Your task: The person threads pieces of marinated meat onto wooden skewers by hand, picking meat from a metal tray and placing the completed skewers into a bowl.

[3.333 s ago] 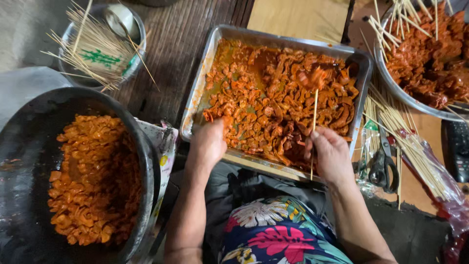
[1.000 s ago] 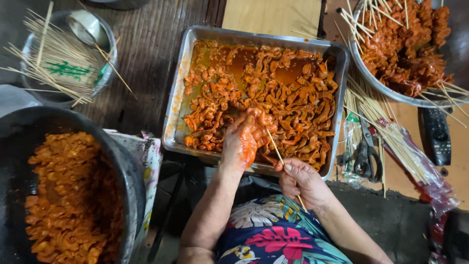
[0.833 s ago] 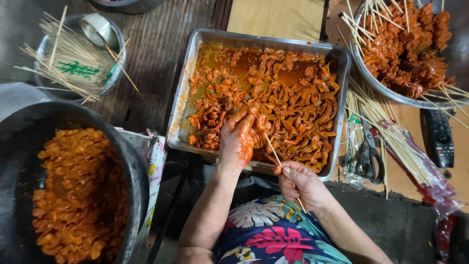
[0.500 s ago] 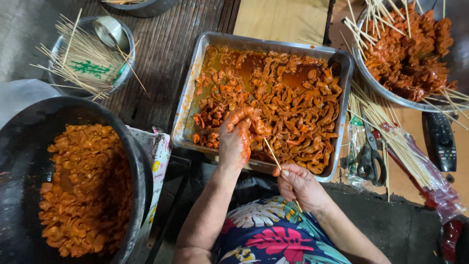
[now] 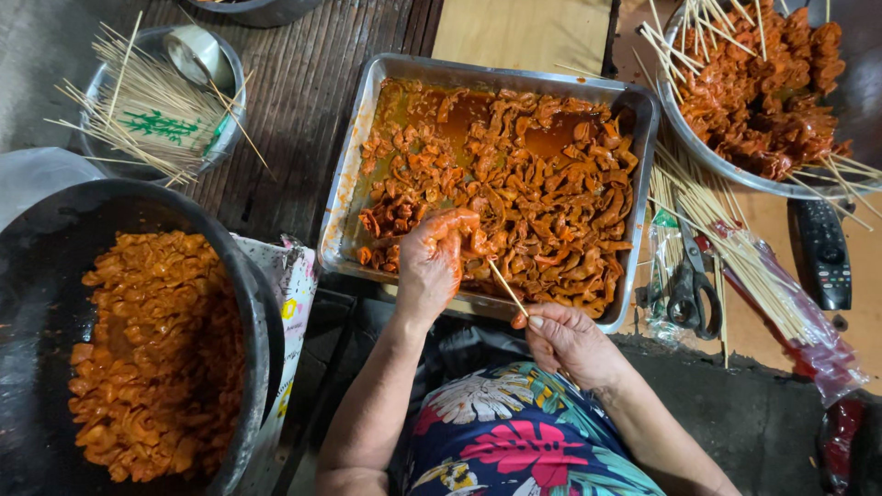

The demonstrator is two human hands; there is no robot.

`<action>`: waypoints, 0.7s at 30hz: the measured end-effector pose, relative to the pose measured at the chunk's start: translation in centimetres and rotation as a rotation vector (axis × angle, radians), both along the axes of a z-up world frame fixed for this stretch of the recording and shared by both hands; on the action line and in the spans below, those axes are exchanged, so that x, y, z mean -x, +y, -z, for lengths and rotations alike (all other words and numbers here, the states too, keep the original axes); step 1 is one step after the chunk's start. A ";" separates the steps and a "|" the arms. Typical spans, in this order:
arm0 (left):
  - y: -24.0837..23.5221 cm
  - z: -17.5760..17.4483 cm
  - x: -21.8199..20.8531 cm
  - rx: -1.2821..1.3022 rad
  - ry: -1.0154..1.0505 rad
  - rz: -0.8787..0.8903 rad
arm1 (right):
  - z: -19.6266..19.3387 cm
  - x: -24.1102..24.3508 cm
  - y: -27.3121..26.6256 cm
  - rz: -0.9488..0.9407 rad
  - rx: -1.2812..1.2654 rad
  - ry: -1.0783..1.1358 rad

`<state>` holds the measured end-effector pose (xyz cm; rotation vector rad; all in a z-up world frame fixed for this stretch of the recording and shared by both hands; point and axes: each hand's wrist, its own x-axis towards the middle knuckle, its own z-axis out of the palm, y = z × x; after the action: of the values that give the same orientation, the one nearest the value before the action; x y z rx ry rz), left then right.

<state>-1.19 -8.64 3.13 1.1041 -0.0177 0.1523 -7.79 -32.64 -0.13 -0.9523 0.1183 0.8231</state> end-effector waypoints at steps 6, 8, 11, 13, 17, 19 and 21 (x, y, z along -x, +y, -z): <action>1.3 -2.3 0.9 -0.431 -0.048 0.002 | -0.8 -0.2 -0.2 -0.058 0.112 -0.090; 1.7 -3.0 0.9 -0.557 -0.106 0.003 | -0.9 -0.1 -0.2 -0.072 0.154 -0.095; 1.7 -3.4 0.8 -0.818 -0.227 -0.037 | -0.8 -0.1 -0.2 -0.095 0.217 -0.102; 1.7 -3.4 0.9 -0.955 -0.266 -0.051 | -0.5 -0.1 0.0 -0.105 0.265 -0.101; 2.0 -2.0 1.1 -1.010 -0.185 -0.023 | 0.5 0.3 0.7 -0.062 0.295 -0.065; 2.4 -0.4 1.2 -0.826 -0.014 0.042 | 1.0 0.8 1.4 -0.029 0.309 -0.071; 2.7 1.3 1.8 -0.482 0.272 0.151 | 1.4 1.2 2.4 -0.003 0.309 -0.024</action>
<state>-3.04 -5.92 1.79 1.5910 0.1105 -0.1475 -8.99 -30.25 -1.49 -1.2526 0.2286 0.8095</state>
